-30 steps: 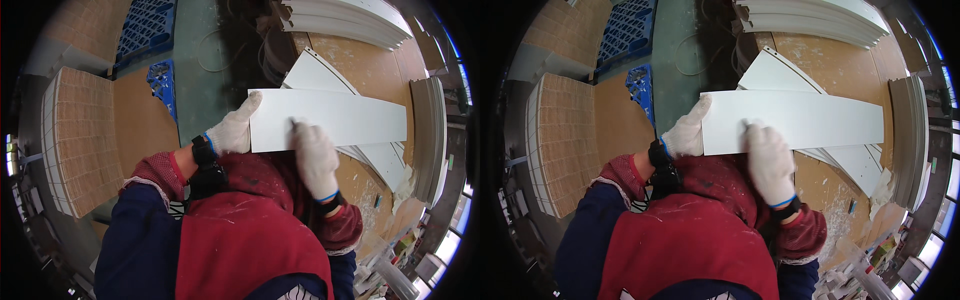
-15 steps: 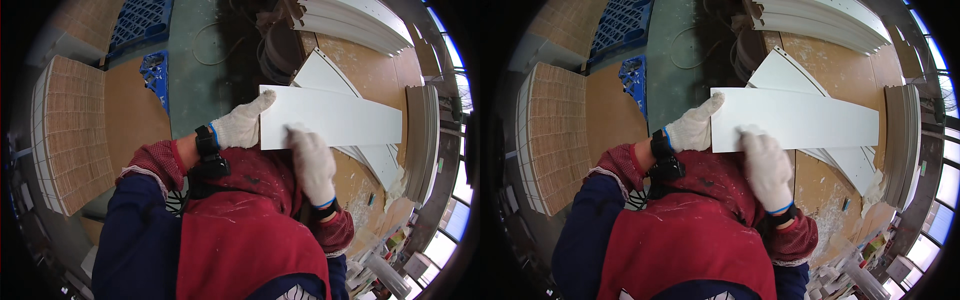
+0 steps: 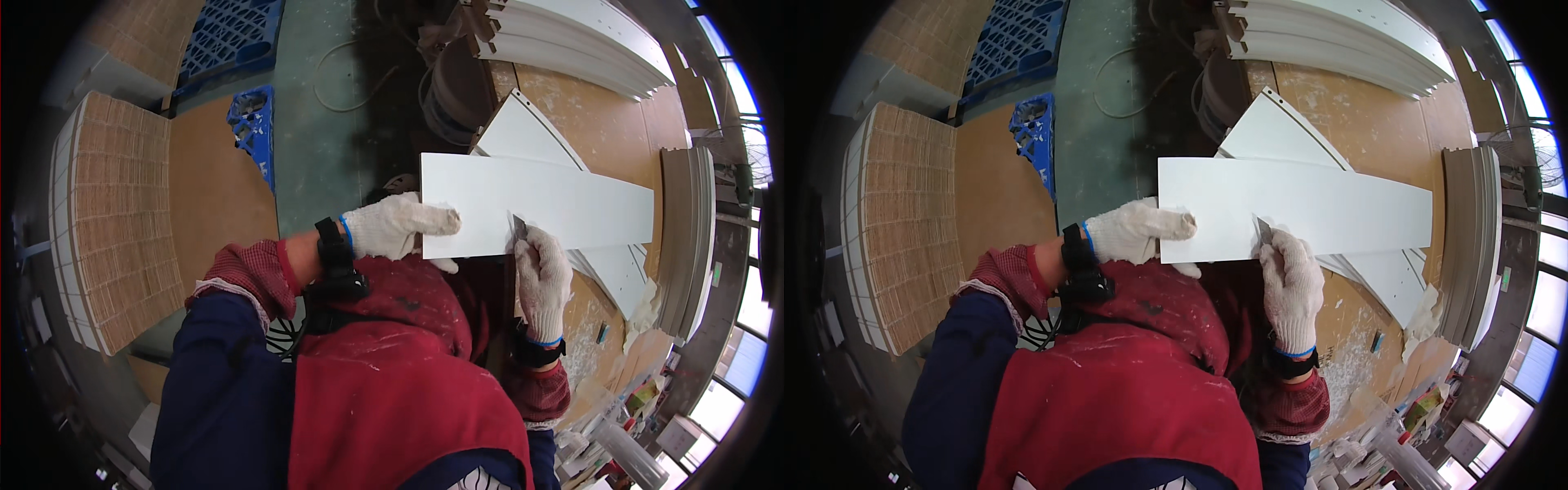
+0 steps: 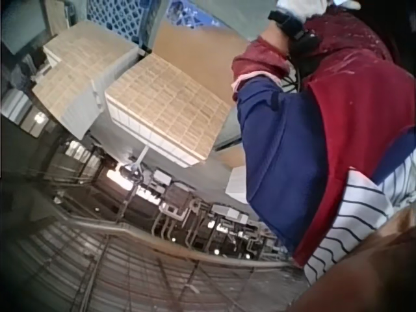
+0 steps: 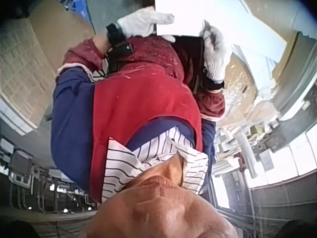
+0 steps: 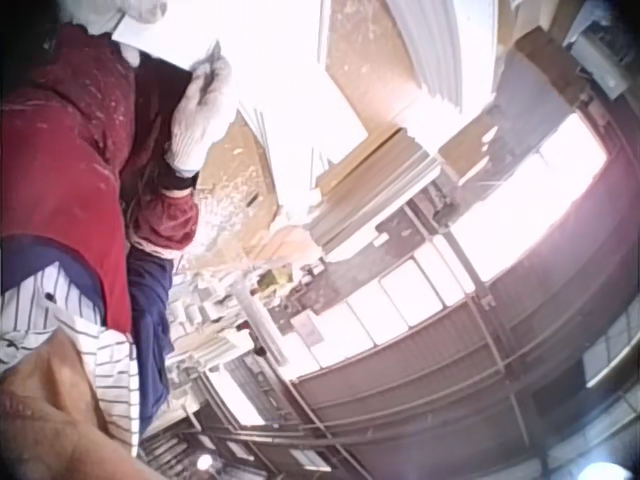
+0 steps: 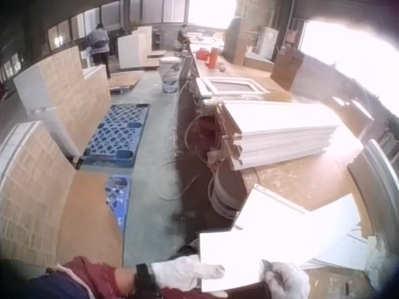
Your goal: The person sands the edges and surfaces of white rectangular panels using a blue sanding block. They handle the panels one at a time, flipping them over to sand different sides and wiping them with a cloth. The person works at a table in a workshop environment.
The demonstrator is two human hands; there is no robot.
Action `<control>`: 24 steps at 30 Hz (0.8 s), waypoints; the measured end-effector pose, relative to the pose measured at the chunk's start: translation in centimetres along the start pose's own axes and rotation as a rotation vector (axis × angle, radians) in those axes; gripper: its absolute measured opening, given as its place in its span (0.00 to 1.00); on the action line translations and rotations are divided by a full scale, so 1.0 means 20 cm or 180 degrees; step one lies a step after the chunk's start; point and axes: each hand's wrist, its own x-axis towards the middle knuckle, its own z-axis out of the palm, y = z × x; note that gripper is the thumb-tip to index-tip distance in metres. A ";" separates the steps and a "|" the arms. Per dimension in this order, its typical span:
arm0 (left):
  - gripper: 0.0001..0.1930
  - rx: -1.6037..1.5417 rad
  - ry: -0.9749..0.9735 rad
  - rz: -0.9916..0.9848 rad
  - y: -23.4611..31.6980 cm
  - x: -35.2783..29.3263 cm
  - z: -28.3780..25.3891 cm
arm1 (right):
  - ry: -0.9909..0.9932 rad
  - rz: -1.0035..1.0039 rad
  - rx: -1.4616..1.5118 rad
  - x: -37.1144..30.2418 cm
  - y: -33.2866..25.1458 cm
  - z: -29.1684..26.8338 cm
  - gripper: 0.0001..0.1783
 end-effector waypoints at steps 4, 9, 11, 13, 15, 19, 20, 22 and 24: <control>0.27 0.0330 0.0130 0.0108 0.01 0.02 0.02 | 0.0027 0.0759 0.1006 -0.01 0.03 -0.01 0.08; 0.24 0.3172 0.0420 -0.0149 0.23 -0.08 0.19 | -0.0224 0.1057 0.1799 -0.07 0.18 -0.16 0.08; 0.21 0.4905 -0.0108 0.1922 0.25 -0.08 0.16 | -0.0482 0.0825 0.1426 -0.10 0.26 -0.22 0.09; 0.22 0.6059 -0.0251 0.2494 0.26 -0.06 0.16 | -0.0841 0.0666 0.0342 -0.13 0.29 -0.31 0.11; 0.22 0.6566 -0.0250 0.2695 0.26 -0.05 0.19 | -0.0858 -0.0170 -0.0978 -0.18 0.35 -0.35 0.13; 0.25 0.6802 0.0206 0.2947 0.18 -0.04 0.12 | -0.1192 0.0102 -0.1029 -0.24 0.43 -0.33 0.18; 0.26 0.6734 0.0673 0.2998 0.14 -0.05 0.11 | -0.1286 0.0137 -0.1161 -0.25 0.44 -0.31 0.18; 0.34 0.6262 0.1540 0.2783 0.07 -0.07 0.09 | -0.1202 0.0013 -0.1154 -0.27 0.46 -0.29 0.18; 0.36 0.5236 0.1688 0.2134 0.00 -0.08 -0.03 | -0.1101 -0.0132 -0.1071 -0.27 0.46 -0.26 0.18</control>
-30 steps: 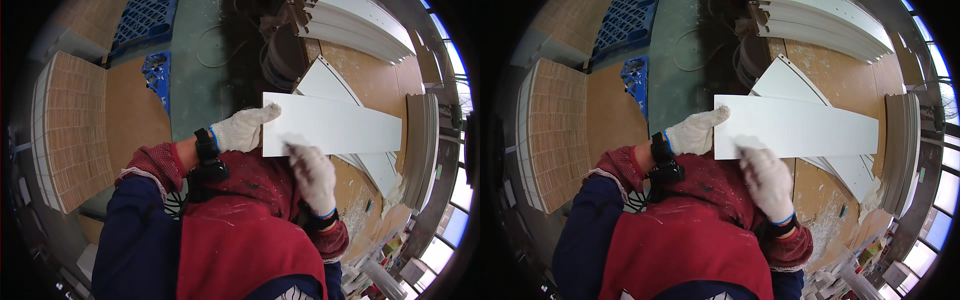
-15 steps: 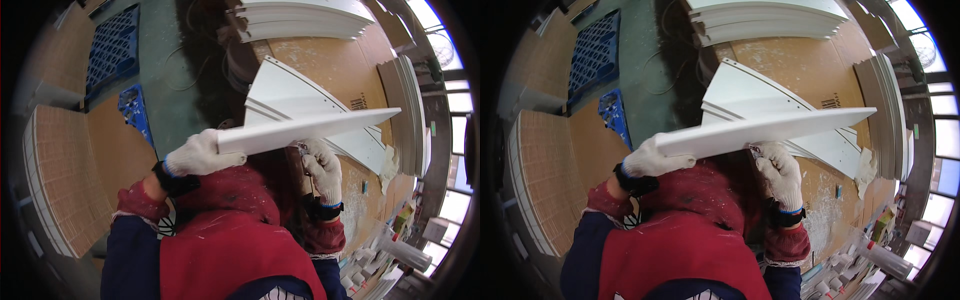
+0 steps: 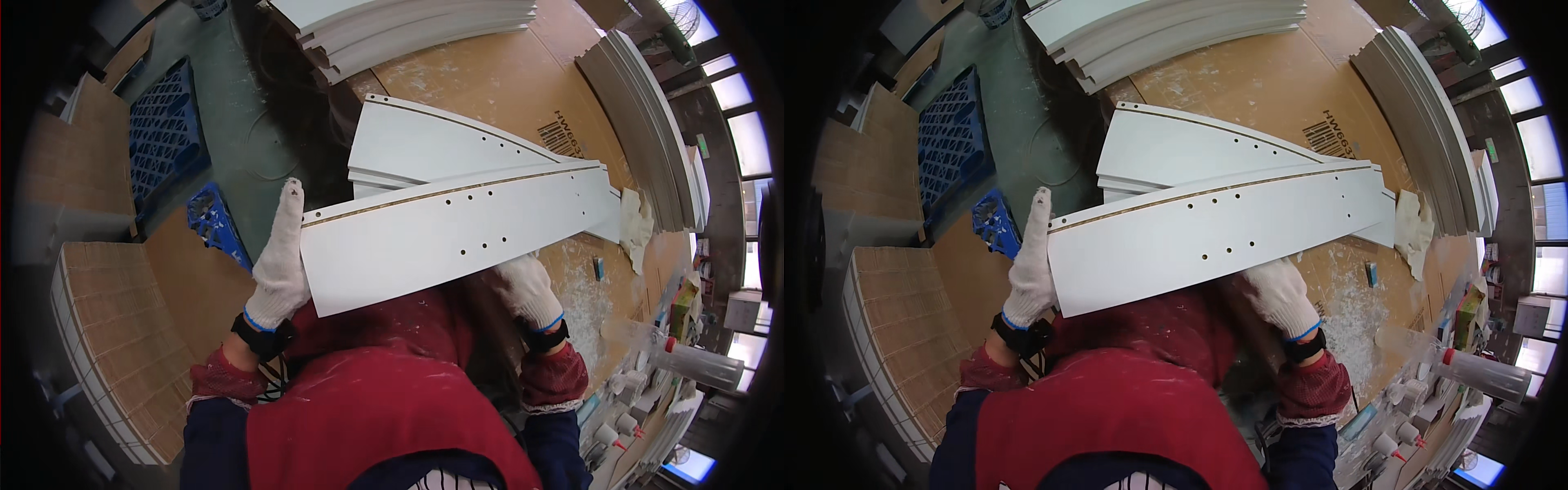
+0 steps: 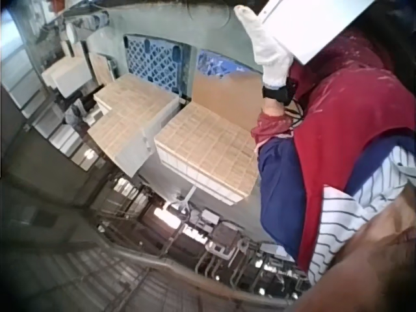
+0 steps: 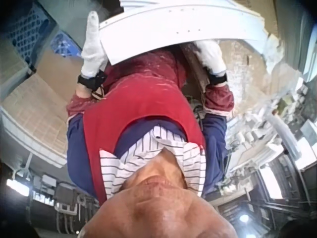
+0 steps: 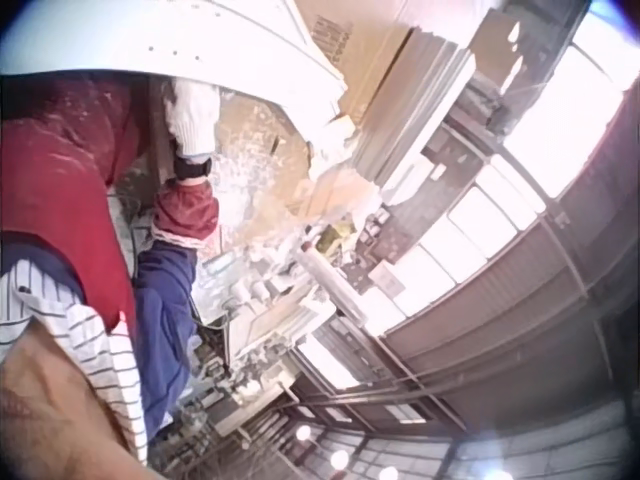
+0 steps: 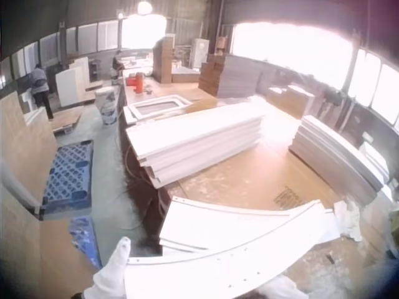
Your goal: The person sands the edges and surfaces of white rectangular panels using a blue sanding block. They handle the panels one at a time, flipping them over to sand different sides and wiping them with a cloth. The person works at a table in a workshop environment.
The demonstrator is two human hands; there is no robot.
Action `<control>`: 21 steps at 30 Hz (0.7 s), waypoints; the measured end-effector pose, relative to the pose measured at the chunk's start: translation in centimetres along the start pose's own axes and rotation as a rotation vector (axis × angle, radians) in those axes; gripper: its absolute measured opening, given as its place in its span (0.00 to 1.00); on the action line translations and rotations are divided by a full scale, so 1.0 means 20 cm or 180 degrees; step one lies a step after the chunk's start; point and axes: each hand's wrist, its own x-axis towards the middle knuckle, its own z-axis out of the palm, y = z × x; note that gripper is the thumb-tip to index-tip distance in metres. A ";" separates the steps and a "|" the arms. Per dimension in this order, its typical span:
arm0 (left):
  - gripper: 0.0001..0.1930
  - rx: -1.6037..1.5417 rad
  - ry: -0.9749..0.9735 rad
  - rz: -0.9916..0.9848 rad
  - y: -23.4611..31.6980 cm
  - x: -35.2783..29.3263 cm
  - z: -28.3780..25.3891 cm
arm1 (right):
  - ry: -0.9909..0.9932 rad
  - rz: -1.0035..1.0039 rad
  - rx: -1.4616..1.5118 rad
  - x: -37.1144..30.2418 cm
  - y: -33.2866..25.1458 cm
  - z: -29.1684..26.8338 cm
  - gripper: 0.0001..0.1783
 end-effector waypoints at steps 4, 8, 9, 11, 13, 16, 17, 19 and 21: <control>0.38 -0.1450 -0.0085 -0.0856 0.01 0.00 -0.01 | 0.0091 -0.0072 -0.0003 0.01 -0.01 0.02 0.18; 0.29 -0.4350 -0.0018 -0.2299 -0.05 0.00 -0.01 | 0.0422 -0.0197 0.0190 0.01 0.00 0.03 0.13; 0.27 -0.5265 -0.0077 -0.2628 -0.07 0.00 -0.01 | 0.0447 -0.0184 0.0208 0.01 0.00 0.02 0.12; 0.23 -0.5249 -0.0062 -0.2554 -0.02 0.01 0.02 | 0.0486 -0.0119 0.0219 0.01 -0.01 0.00 0.11; 0.26 -0.5321 -0.0857 -0.2262 0.05 0.03 -0.02 | 0.0454 -0.0144 0.0218 0.03 -0.02 0.00 0.10; 0.30 -0.4114 -0.1329 -0.2393 0.04 0.06 0.00 | 0.0348 -0.0162 0.0297 0.04 -0.02 -0.01 0.10; 0.30 -0.4154 -0.1354 -0.2497 0.03 0.07 0.00 | 0.0273 -0.0176 0.0408 0.05 -0.03 -0.04 0.10; 0.32 -0.4204 -0.1366 -0.2718 0.02 0.07 0.01 | -0.0078 -0.0058 0.0875 0.04 -0.08 -0.12 0.10; 0.32 -0.4243 -0.1229 -0.2614 0.05 0.08 0.00 | -0.0646 0.0236 0.1535 0.01 -0.13 -0.23 0.10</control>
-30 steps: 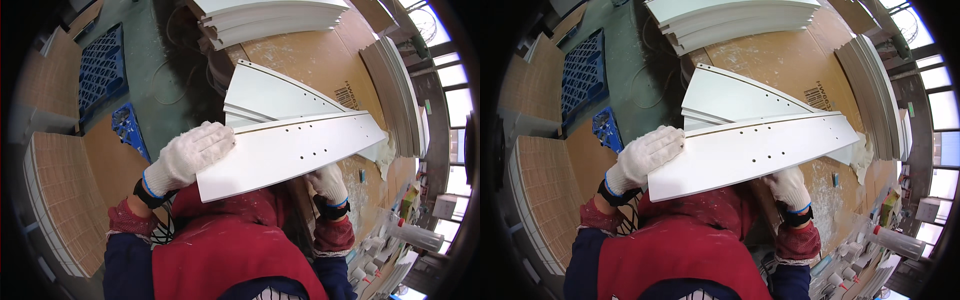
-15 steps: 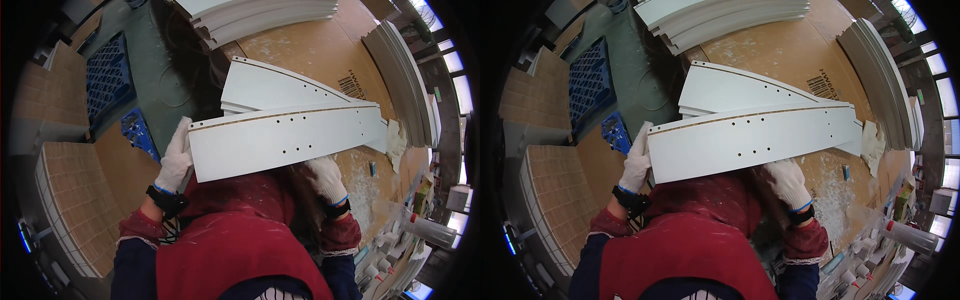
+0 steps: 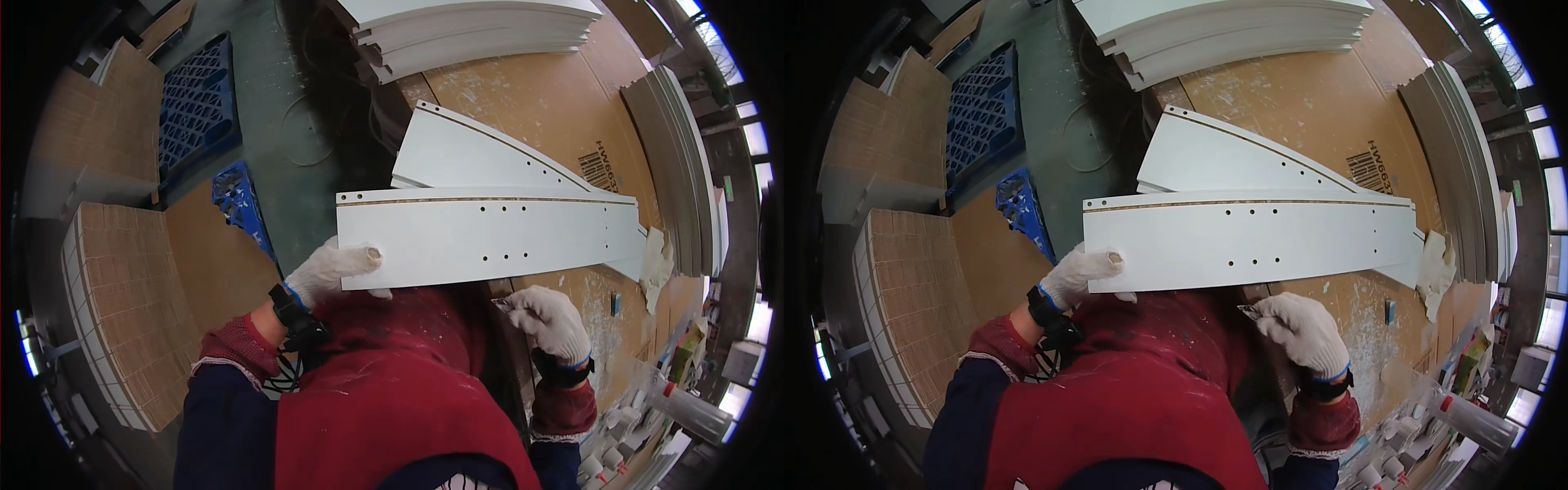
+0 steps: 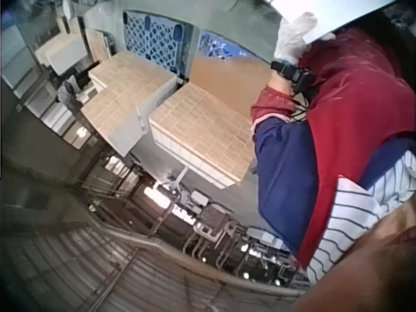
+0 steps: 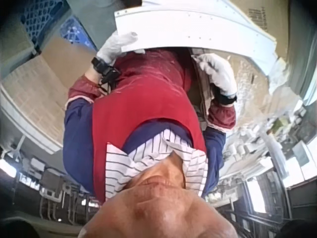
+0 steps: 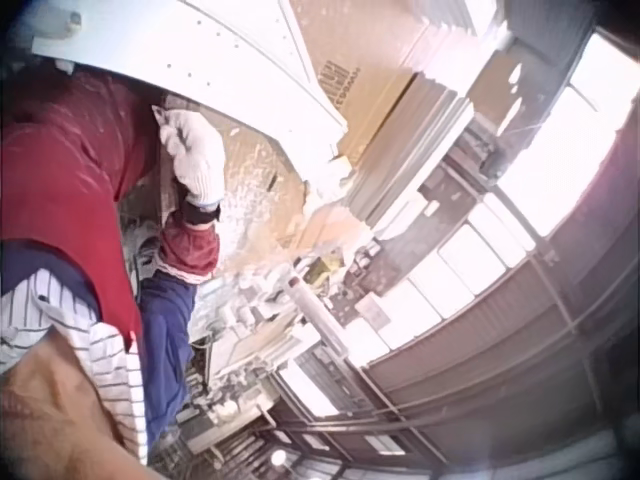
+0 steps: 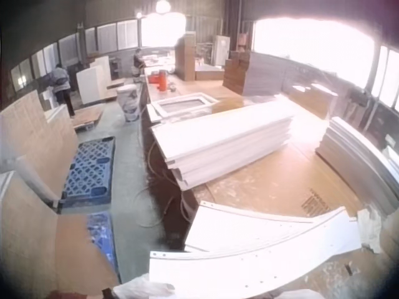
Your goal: The person sands the edges and surfaces of white rectangular panels using a blue sanding block. They handle the panels one at a time, flipping them over to sand different sides and wiping them with a cloth. The person works at a table in a workshop environment.
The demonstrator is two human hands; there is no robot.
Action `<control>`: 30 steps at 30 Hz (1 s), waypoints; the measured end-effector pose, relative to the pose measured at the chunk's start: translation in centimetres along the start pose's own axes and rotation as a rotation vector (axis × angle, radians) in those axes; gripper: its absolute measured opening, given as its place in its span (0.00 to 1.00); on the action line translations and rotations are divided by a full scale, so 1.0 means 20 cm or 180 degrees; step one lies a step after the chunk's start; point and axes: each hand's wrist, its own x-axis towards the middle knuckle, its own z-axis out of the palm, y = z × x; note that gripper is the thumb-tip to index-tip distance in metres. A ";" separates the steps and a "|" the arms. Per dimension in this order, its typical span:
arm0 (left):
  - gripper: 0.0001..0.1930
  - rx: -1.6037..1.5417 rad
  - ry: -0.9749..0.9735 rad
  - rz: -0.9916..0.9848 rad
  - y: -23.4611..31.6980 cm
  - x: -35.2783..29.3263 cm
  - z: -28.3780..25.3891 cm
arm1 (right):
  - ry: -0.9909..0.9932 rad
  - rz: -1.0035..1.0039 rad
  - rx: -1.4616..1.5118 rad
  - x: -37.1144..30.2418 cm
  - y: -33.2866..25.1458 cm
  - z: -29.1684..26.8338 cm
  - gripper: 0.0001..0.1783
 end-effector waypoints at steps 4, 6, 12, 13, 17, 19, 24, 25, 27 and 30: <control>0.34 -0.0061 -0.0004 0.0000 -0.02 -0.03 0.01 | 0.0711 0.0092 -0.0103 0.06 -0.18 -0.05 0.08; 0.34 -0.0149 0.0066 0.0041 -0.01 -0.05 0.03 | 0.1057 -0.0422 -0.0605 0.21 -0.28 -0.01 0.10; 0.31 -0.0329 0.0272 0.0083 -0.04 -0.05 -0.05 | 0.0417 -0.1478 -0.1777 0.57 -0.57 0.27 0.08; 0.27 -0.0100 0.0186 0.0058 -0.03 -0.06 -0.09 | 0.0269 -0.1530 -0.1811 0.60 -0.60 0.29 0.09; 0.22 -0.0269 0.0492 -0.0070 -0.08 -0.09 -0.14 | 0.0549 -0.1618 -0.2037 0.70 -0.51 0.31 0.10; 0.20 0.0195 0.0503 -0.0433 -0.17 -0.10 -0.32 | 0.0659 -0.1184 -0.1884 0.76 -0.44 0.24 0.10; 0.22 0.0431 0.0888 -0.0653 -0.03 -0.10 -0.08 | 0.1450 -0.0478 -0.1576 0.85 -0.07 -0.16 0.09; 0.23 -0.0161 0.0896 -0.0371 -0.02 -0.10 -0.04 | 0.1775 -0.0535 -0.1501 0.85 -0.01 -0.29 0.10; 0.25 -0.0341 0.0753 -0.0368 0.02 -0.11 -0.02 | 0.2282 0.0319 -0.2047 0.85 0.22 -0.56 0.09; 0.28 -0.0339 0.0796 -0.0573 0.05 -0.09 0.00 | 0.2280 0.1936 -0.2378 0.76 0.45 -0.93 0.13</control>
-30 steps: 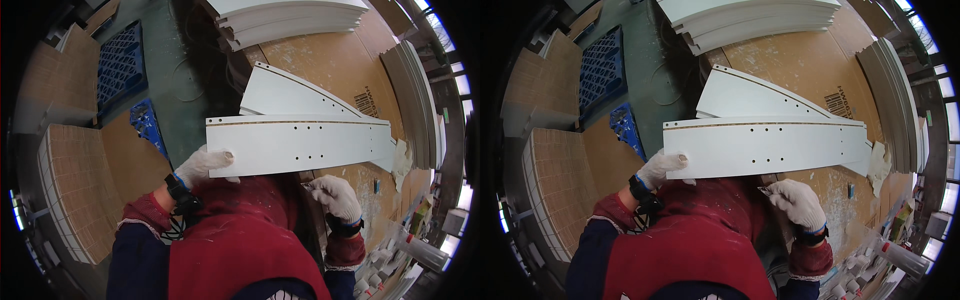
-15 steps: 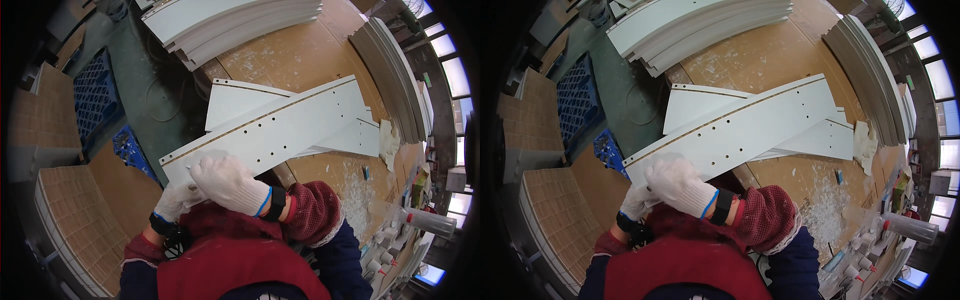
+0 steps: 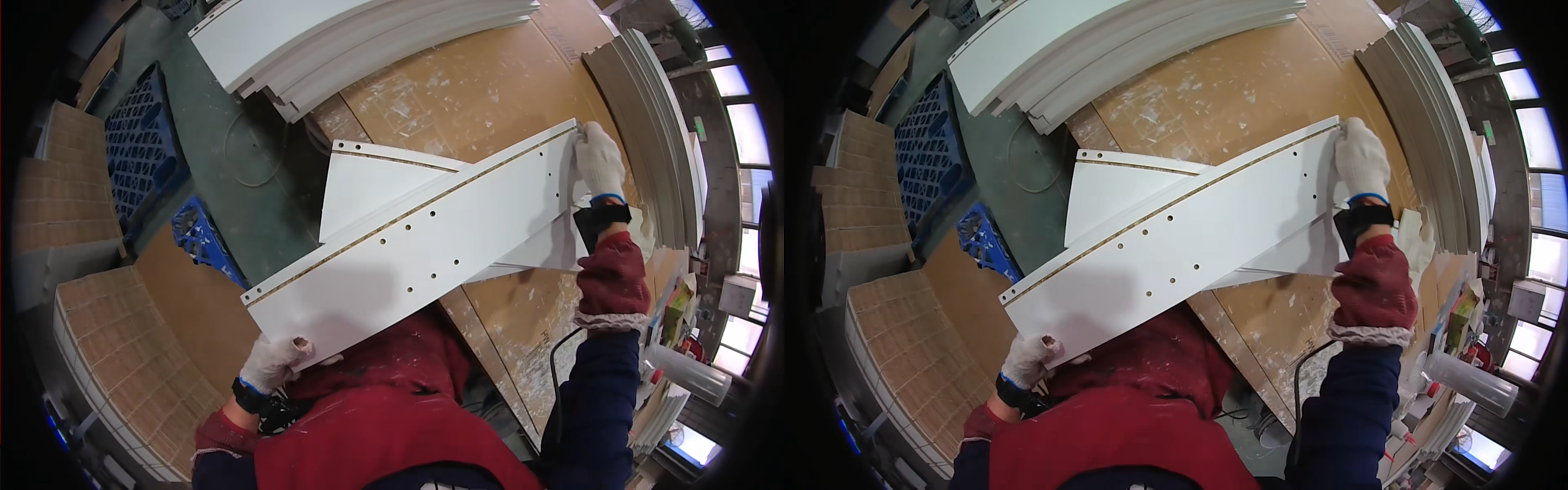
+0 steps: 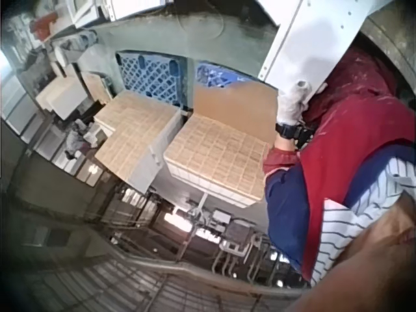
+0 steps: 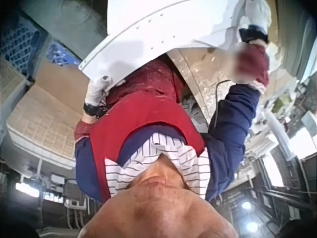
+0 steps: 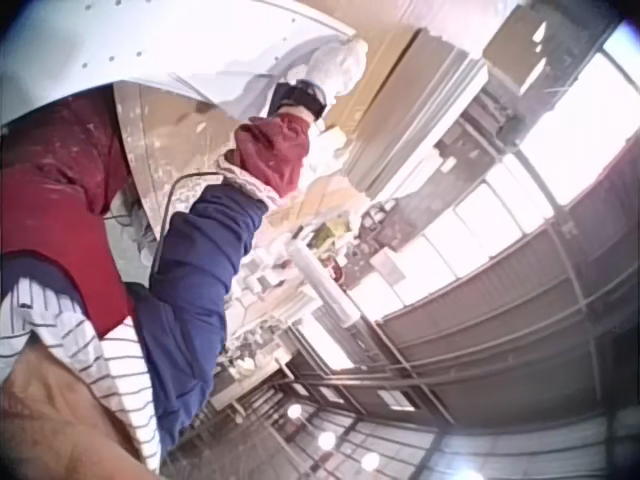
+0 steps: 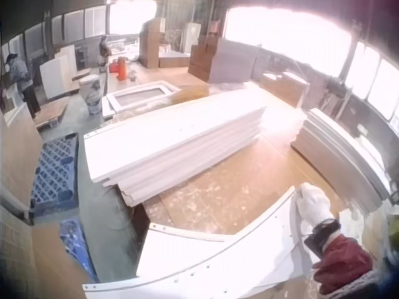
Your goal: The person sands the edges and surfaces of white rectangular panels using a blue sanding block. They handle the panels one at a time, flipping them over to sand different sides and wiping them with a cloth. The person works at a table in a workshop environment.
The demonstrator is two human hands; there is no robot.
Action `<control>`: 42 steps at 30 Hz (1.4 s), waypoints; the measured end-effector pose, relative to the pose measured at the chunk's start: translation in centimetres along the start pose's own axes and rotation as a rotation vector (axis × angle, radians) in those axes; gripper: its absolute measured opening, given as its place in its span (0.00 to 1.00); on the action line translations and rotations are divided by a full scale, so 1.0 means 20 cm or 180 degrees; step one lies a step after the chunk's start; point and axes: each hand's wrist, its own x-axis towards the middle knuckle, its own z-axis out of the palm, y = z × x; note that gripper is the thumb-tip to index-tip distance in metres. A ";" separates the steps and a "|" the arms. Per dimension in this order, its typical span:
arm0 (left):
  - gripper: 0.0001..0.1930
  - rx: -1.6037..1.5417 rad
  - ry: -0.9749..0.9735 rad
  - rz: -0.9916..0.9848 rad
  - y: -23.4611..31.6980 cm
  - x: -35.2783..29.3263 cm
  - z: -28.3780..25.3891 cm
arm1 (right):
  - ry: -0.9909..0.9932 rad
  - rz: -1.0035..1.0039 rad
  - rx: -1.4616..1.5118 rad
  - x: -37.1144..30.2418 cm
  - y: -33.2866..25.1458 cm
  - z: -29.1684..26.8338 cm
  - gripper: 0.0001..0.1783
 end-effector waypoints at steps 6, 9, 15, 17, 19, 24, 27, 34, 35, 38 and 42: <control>0.25 -0.0118 0.0263 -0.0002 -0.03 -0.01 0.00 | -0.0612 -0.2726 0.1581 -0.50 -0.46 -0.13 0.12; 0.26 -0.0199 0.0317 -0.0233 0.00 0.00 -0.01 | -0.1097 -0.3335 0.0709 -0.65 -0.63 -0.11 0.06; 0.18 -0.0562 0.0596 -0.0167 -0.07 -0.03 -0.07 | -0.0864 -0.2032 0.1341 -0.23 -0.39 0.00 0.10; 0.17 -0.0278 0.0872 -0.0206 -0.08 -0.04 -0.10 | 0.0106 -0.1633 0.1664 -0.01 -0.11 0.11 0.10; 0.17 0.1367 0.1212 -0.0183 -0.09 -0.03 -0.13 | 0.0249 -0.0296 0.0495 0.19 0.20 0.13 0.12; 0.09 0.1048 0.1152 -0.0364 -0.14 -0.07 -0.27 | 0.0022 0.0479 0.0955 0.17 0.55 0.16 0.14; 0.12 0.0404 0.0755 -0.0131 -0.14 -0.07 -0.26 | -0.0125 -0.1018 0.1696 -0.11 0.24 0.09 0.10; 0.15 0.0166 0.0938 0.0294 -0.11 -0.07 -0.06 | 0.0290 -0.1322 0.1094 -0.02 0.19 0.17 0.08; 0.17 0.0072 0.0806 0.0265 -0.10 -0.06 -0.08 | 0.0658 -0.1011 0.0994 0.08 0.33 0.20 0.09; 0.22 -0.0113 0.0522 0.0163 -0.09 -0.03 -0.10 | 0.0200 0.0496 0.0548 0.16 0.64 0.13 0.13; 0.26 -0.0075 0.0424 0.0079 -0.09 -0.04 -0.11 | 0.0214 0.0006 0.1258 -0.03 0.49 0.03 0.11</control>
